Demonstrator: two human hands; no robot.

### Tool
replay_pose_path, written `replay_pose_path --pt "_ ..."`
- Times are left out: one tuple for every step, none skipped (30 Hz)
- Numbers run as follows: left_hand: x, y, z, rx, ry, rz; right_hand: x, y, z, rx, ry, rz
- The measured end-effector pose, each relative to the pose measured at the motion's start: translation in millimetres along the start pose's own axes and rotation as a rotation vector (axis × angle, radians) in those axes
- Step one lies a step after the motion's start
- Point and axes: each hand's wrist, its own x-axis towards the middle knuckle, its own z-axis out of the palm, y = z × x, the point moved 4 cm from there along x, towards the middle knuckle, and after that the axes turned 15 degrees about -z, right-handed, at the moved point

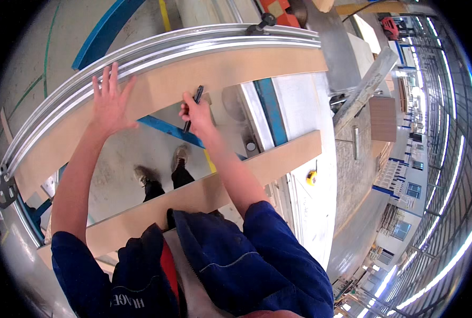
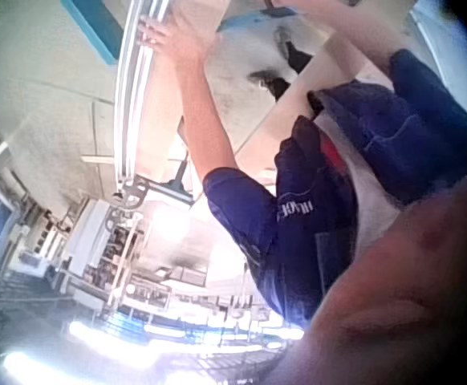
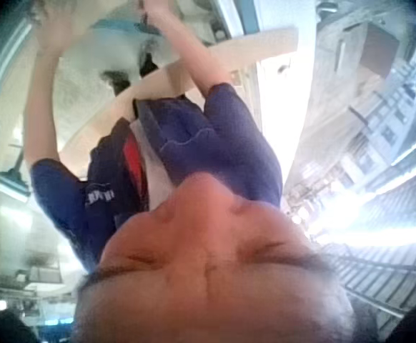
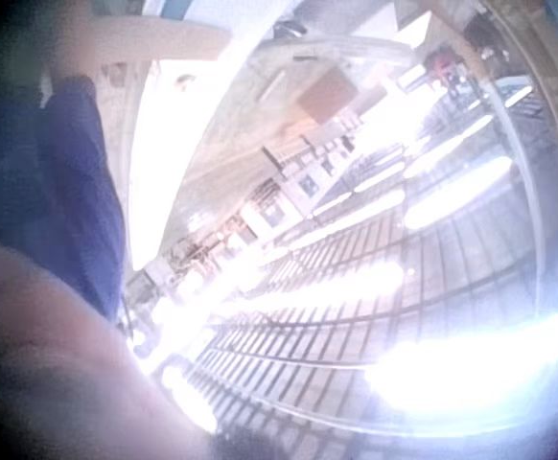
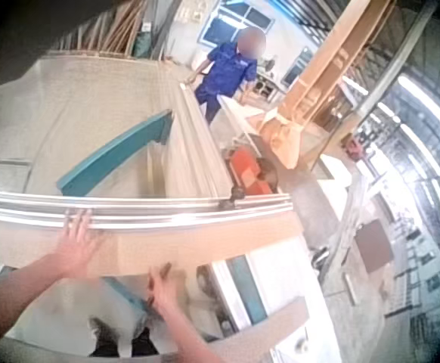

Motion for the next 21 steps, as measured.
replay_pose_path --pt "3 -5 -2 0.057 0.001 -0.037 4 -2 4 0.018 -0.011 -0.022" --pt "3 -8 -4 0.015 0.009 -0.015 5 -5 8 0.054 -0.045 -0.069" --pt "4 -9 -4 0.005 0.008 -0.01 5 -7 10 0.055 -0.029 -0.068" --pt "5 -12 -4 -0.022 0.024 0.008 7 -8 13 0.042 -0.021 -0.06" --pt "4 -14 -5 -0.061 0.061 0.036 5 -10 14 0.039 -0.022 -0.069" --pt "5 -16 -4 -0.064 0.081 0.039 7 -12 15 0.02 -0.001 -0.067" --pt "4 -17 -2 -0.073 0.087 0.048 6 -15 15 0.02 -0.022 -0.114" --pt "4 -17 -1 -0.084 0.092 0.061 5 -16 15 0.012 -0.029 -0.096" --pt "4 -17 0 -0.087 0.092 0.05 5 -16 15 0.004 -0.038 -0.08" --pt "3 -16 1 -0.089 0.092 0.041 4 -16 14 0.006 -0.058 -0.078" --pt "4 -13 -1 -0.115 0.142 0.074 4 -16 13 0.001 -0.067 -0.062" --pt "6 -12 1 -0.072 0.1 0.042 3 -15 13 0.002 -0.077 -0.065" --pt "6 -9 0 -0.055 0.104 0.047 4 -14 11 -0.003 -0.062 -0.061" --pt "8 -7 0 -0.044 0.07 0.032 4 -11 11 -0.028 -0.065 -0.042" --pt "8 -3 -2 -0.001 0.089 0.032 6 -10 12 -0.024 -0.079 -0.063" --pt "8 0 -2 0.04 0.064 0.01 7 -8 13 -0.016 -0.071 -0.057" --pt "8 4 -2 0.067 0.027 -0.012 8 -7 13 -0.004 -0.061 -0.063" --pt "8 9 -4 0.081 0.037 0.003 9 -5 14 0.006 -0.059 -0.066" --pt "7 14 -5 0.081 0.035 0.017 10 -4 15 0.009 -0.059 -0.051" --pt "6 18 -7 0.081 0.033 0.026 11 -5 15 0.013 -0.059 -0.066" --pt "6 21 -9 0.071 0.045 0.026 11 -5 15 0.01 -0.058 -0.065"
